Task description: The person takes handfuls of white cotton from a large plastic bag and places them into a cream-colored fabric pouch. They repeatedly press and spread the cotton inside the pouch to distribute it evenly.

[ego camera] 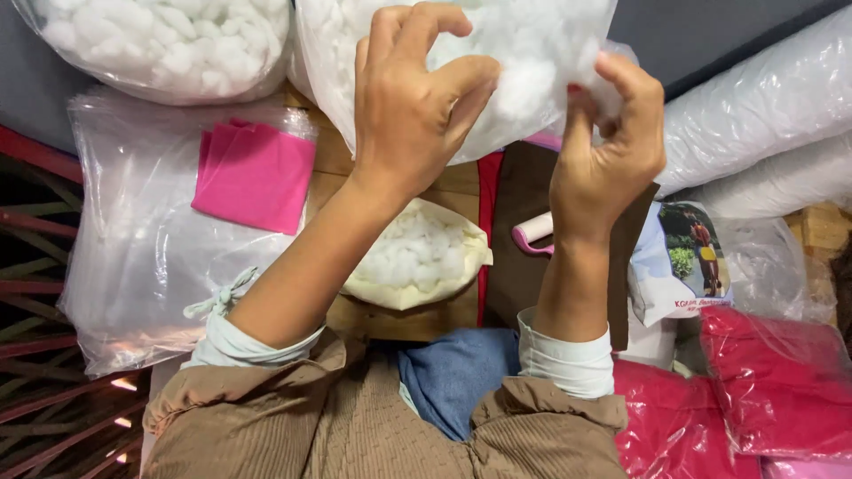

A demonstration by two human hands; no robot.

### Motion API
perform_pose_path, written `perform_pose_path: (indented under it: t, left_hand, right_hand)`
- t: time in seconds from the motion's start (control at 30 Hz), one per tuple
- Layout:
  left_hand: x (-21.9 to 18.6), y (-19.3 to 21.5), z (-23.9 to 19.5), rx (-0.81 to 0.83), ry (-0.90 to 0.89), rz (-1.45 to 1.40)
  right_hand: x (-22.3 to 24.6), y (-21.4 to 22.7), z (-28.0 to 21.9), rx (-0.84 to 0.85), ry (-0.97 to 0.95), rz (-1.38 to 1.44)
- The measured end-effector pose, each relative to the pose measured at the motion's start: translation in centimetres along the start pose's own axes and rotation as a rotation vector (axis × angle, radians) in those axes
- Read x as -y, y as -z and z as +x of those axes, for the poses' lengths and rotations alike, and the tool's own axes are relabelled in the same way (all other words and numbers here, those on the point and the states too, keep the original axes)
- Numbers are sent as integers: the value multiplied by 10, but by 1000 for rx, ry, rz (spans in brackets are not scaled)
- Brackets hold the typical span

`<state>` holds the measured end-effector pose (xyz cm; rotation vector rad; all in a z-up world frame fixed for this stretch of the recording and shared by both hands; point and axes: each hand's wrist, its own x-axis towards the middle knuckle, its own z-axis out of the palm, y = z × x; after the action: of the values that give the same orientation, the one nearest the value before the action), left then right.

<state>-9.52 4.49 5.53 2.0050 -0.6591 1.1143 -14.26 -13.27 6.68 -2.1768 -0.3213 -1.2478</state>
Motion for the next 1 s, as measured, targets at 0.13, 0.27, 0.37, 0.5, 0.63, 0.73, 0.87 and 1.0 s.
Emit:
perform_pose_path:
  t: [0.13, 0.27, 0.37, 0.5, 0.63, 0.73, 0.87, 1.0]
  left_hand:
    - [-14, 35, -39, 50, -21, -201]
    - [-13, 48, -105, 111, 135, -260]
    - [-2, 39, -159, 169, 274, -216]
    - [32, 20, -209, 464, 376, 53]
    - [64, 3, -227, 1072, 573, 234]
    - [76, -6, -226, 1294, 684, 255]
    - [48, 5, -189, 1278, 775, 89]
    - [48, -15, -217, 1341, 739, 13]
  right_hand:
    - [21, 19, -46, -27, 87, 63]
    - [33, 25, -105, 64, -13, 111]
    - [31, 9, -146, 133, -92, 159]
    - [1, -41, -194, 354, -162, 79]
    - [-28, -63, -222, 1026, -434, -45]
    - [-31, -55, -202, 1218, -473, -107]
    - [-40, -51, -196, 1115, -547, -87]
    - [-45, -80, -232, 1299, -506, -149]
